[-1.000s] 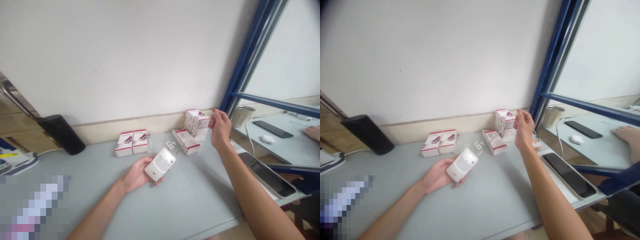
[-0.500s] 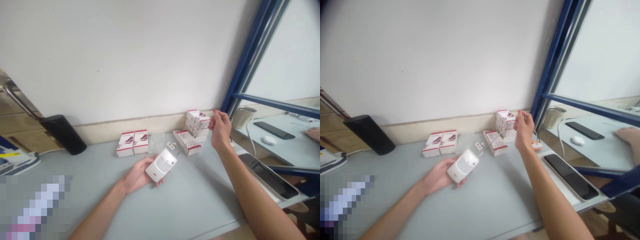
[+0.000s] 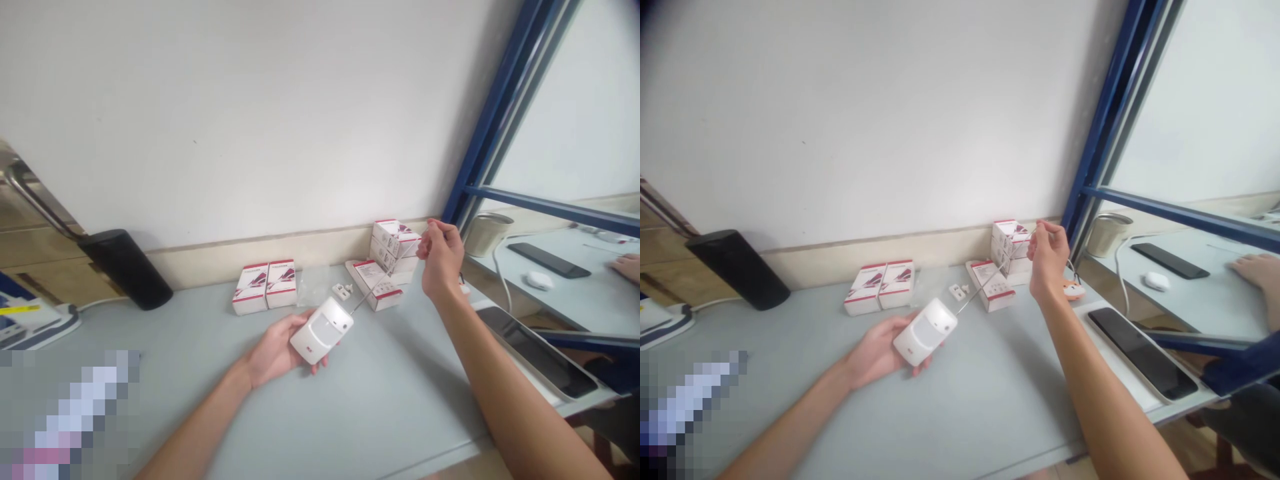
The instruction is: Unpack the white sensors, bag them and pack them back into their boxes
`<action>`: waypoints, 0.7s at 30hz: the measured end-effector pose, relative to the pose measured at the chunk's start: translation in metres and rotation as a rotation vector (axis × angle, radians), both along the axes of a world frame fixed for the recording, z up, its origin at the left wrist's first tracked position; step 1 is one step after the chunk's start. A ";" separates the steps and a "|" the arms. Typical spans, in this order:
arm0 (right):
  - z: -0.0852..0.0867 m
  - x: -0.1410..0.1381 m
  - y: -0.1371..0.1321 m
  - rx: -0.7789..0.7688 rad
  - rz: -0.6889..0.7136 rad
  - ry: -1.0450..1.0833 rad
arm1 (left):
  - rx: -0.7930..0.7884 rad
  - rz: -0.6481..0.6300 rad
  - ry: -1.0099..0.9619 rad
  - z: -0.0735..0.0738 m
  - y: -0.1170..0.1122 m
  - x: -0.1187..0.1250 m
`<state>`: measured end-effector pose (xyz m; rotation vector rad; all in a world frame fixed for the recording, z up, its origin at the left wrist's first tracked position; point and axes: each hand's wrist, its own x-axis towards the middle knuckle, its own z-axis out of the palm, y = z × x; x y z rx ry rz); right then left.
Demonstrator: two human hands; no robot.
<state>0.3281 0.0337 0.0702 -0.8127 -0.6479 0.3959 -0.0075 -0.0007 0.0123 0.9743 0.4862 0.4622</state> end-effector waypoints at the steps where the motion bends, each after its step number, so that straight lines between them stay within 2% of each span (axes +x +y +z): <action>1: 0.000 0.000 0.000 -0.005 -0.004 -0.005 | -0.006 -0.001 -0.001 -0.001 0.000 0.000; 13: -0.002 -0.001 0.000 0.004 -0.012 -0.044 | -0.002 0.009 -0.019 0.004 -0.002 0.002; 21: -0.004 -0.008 -0.001 0.008 -0.026 -0.074 | -0.015 0.052 -0.008 -0.003 0.000 -0.002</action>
